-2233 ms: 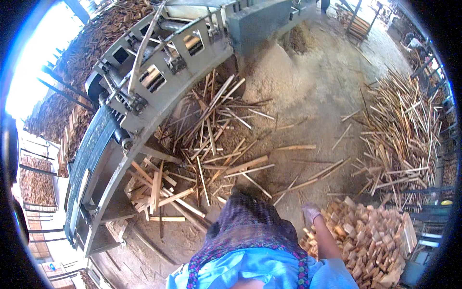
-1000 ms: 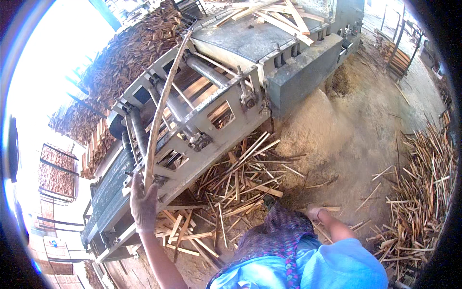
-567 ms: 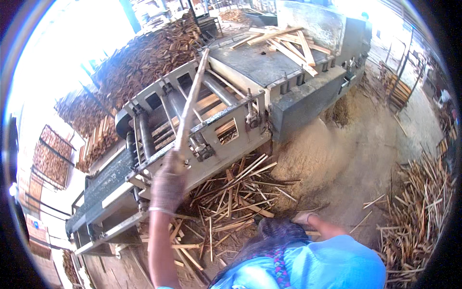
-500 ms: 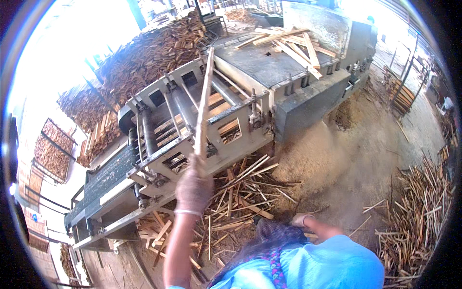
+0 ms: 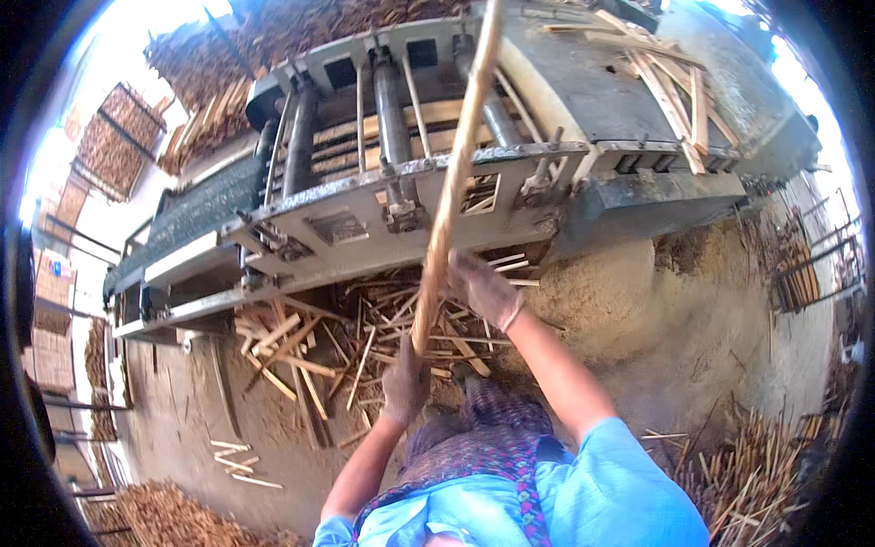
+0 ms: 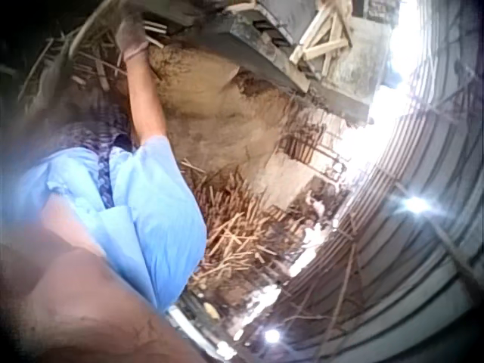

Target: The person gathers and stacks wooden planks and offcuts in a workshop. They repeatedly pick up pieces from the floor and a nearby pile, arrange them into neat stacks, and move the stacks to a designated area. The person also uses a long stick to sweep wood scraps under a machine.

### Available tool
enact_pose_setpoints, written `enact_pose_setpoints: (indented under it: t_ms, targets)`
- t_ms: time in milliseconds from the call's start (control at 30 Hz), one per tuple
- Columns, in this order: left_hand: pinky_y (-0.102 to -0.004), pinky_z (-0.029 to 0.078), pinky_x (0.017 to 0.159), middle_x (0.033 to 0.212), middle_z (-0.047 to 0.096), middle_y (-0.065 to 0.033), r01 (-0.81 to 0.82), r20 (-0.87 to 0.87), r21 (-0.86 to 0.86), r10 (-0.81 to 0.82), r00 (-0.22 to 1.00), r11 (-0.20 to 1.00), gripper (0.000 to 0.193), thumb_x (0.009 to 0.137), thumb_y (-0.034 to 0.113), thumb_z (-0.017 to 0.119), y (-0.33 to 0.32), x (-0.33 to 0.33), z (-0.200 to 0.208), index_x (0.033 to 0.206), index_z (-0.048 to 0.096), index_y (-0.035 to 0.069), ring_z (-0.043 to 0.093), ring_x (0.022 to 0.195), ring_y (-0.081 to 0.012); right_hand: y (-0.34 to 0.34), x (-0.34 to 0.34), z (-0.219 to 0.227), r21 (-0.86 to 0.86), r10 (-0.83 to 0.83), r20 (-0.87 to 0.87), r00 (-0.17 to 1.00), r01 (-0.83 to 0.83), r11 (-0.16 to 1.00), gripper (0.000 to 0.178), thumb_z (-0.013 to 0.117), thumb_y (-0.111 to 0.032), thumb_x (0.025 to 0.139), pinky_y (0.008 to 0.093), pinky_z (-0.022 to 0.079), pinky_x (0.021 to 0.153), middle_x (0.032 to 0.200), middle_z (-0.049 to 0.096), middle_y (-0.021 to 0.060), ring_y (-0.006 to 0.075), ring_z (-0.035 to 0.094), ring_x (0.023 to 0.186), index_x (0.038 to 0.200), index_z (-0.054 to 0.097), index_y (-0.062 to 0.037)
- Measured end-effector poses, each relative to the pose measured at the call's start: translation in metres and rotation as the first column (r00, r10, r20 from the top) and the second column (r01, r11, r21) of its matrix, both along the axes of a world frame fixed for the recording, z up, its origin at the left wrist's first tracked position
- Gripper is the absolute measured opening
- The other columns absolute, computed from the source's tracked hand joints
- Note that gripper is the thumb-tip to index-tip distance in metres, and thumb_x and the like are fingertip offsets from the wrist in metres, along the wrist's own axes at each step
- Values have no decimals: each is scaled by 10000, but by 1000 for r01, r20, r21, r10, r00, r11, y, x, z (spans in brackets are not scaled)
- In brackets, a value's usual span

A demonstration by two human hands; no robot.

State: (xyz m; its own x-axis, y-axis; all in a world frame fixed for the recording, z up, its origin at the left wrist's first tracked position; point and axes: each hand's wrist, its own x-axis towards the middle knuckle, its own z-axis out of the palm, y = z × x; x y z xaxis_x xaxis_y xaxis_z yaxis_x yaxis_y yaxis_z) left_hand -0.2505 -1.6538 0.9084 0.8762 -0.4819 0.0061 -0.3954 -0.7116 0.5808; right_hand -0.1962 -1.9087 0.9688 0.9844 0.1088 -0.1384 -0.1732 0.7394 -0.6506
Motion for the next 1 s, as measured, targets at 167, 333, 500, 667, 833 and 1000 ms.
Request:
enact_pose_setpoints:
  t_ms: [167, 333, 500, 667, 833, 1000]
  targets:
    - [-513, 514, 756, 986, 724, -208, -534, -306, -94, 486, 819, 840, 310, 910, 107, 662, 112, -131, -91, 1219, 682, 116, 697, 903, -426, 4, 28, 44, 106, 105, 47, 993, -109, 988, 351, 705, -315, 968, 485, 471, 1154, 994, 686, 90, 271, 682, 1049, 1143, 645, -18]
    - [-479, 554, 929, 1108, 752, -152, -455, -403, 486, 653, 642, 746, 346, 880, 242, 666, 229, -218, -167, 1209, 746, 177, 705, 1065, -377, 64, -68, -23, -52, 406, 56, 912, -404, 913, 185, 729, -145, 950, 469, 500, 1094, 1096, 702, 100, 271, 651, 1171, 1093, 696, -33]
    - [-459, 573, 878, 1062, 758, -144, -180, -459, 759, 710, 534, 626, 283, 901, 255, 656, 318, -321, -191, 1155, 760, 184, 724, 1023, -346, 97, -134, 4, -314, 808, -217, 548, -823, 474, 685, 886, -240, 795, 472, 357, 1215, 1445, 603, 128, 305, 503, 1410, 1395, 624, -35]
    - [-449, 546, 925, 1073, 746, -142, -446, -209, 732, 792, 573, 515, 265, 846, 200, 657, 411, -417, -246, 1073, 763, 115, 694, 1058, -344, 129, -218, 9, -59, 587, -455, 670, -680, 731, 706, 876, -388, 793, 482, 344, 1204, 1446, 573, 197, 341, 482, 1408, 1343, 627, -23]
    - [-473, 507, 994, 1107, 729, -188, -380, -286, 776, 817, 501, 504, 219, 818, 101, 638, 487, -463, -206, 1009, 746, 88, 656, 1126, -373, 162, -287, -102, -45, 618, -611, 494, -802, 596, 478, 683, -366, 976, 479, 345, 1208, 1466, 538, 124, 287, 469, 1402, 1354, 582, -91]
    - [-480, 504, 968, 1091, 722, -210, -187, -319, 875, 823, 469, 445, 200, 784, 61, 676, 517, -525, -172, 977, 728, 53, 645, 1128, -384, 200, -292, -208, 479, 608, -741, 284, -411, 776, 409, 526, -315, 1090, 509, 348, 1227, 1477, 535, 138, 317, 469, 1424, 1402, 518, -50]
